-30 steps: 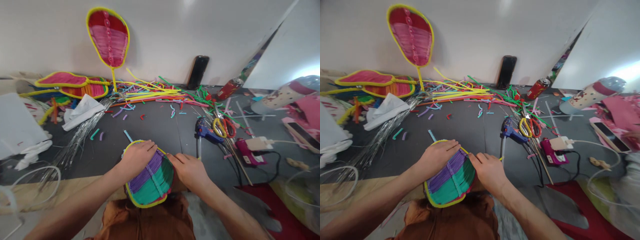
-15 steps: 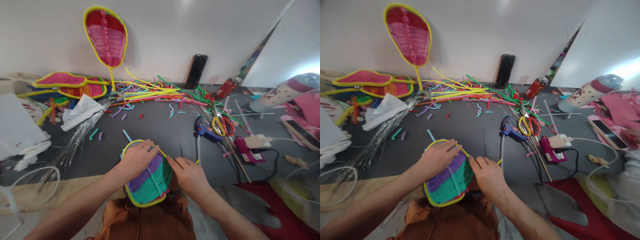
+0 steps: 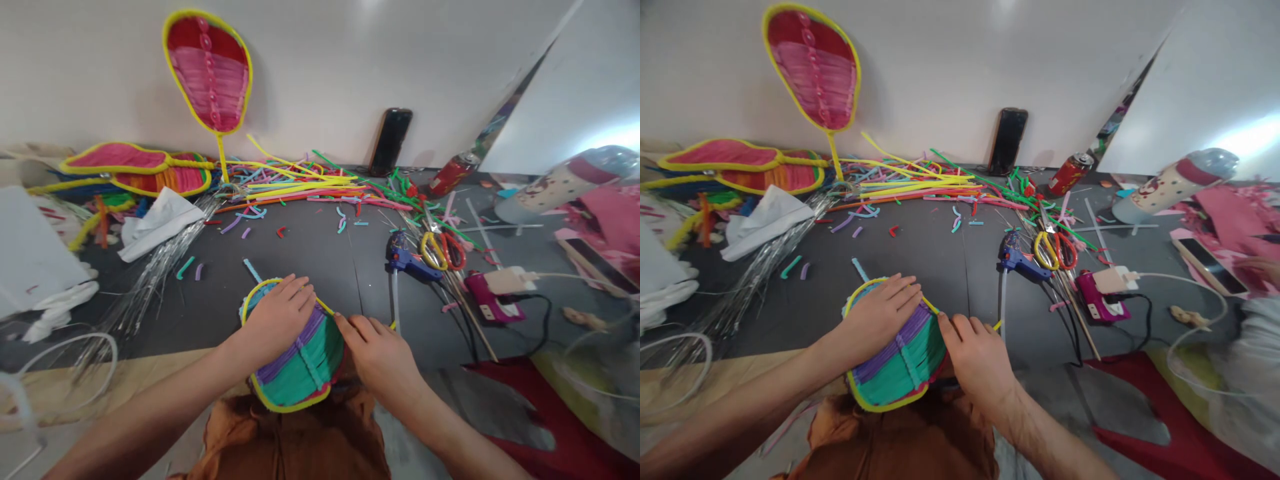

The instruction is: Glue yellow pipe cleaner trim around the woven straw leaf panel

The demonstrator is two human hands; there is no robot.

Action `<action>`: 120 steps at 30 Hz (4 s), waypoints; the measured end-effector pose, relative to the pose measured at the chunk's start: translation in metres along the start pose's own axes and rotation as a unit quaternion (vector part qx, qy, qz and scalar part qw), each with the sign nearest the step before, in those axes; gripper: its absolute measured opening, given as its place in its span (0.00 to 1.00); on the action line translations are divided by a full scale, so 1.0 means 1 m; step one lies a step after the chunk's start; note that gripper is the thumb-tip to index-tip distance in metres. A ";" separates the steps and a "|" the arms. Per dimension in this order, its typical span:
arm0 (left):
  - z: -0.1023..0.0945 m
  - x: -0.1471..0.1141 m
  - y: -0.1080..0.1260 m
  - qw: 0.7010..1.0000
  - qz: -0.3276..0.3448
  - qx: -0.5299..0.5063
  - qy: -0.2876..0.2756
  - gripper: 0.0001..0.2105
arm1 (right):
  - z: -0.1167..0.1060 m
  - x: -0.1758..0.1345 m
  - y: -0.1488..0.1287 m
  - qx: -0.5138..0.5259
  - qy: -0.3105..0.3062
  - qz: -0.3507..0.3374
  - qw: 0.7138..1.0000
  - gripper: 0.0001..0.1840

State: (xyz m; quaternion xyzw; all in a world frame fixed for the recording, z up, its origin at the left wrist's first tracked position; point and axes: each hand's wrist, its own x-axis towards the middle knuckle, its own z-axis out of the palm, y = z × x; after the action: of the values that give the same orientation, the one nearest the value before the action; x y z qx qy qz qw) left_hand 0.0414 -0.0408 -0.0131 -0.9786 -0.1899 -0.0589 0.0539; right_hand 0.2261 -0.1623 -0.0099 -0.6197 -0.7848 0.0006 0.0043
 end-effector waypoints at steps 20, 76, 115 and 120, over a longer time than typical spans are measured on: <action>0.006 -0.010 0.011 0.999 0.005 -0.032 0.017 0.14 | 0.000 -0.001 -0.004 -0.026 -0.024 0.012 0.999 0.23; -0.007 0.007 0.039 0.988 -0.154 -0.032 0.002 0.07 | 0.015 0.038 0.153 -0.070 0.096 0.179 0.977 0.33; -0.001 -0.001 0.034 0.979 -0.187 -0.065 0.044 0.10 | -0.001 0.024 0.058 0.438 -0.009 0.086 0.895 0.14; 0.000 -0.002 0.034 0.979 -0.185 -0.075 0.042 0.09 | -0.001 0.023 0.059 0.410 -0.001 0.072 0.909 0.13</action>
State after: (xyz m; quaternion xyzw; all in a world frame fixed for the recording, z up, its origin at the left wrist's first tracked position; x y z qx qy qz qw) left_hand 0.0523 -0.0729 -0.0157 -0.9243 -0.3606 -0.1231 -0.0235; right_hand 0.2786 -0.1263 -0.0090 -0.6180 -0.6687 0.3234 0.2576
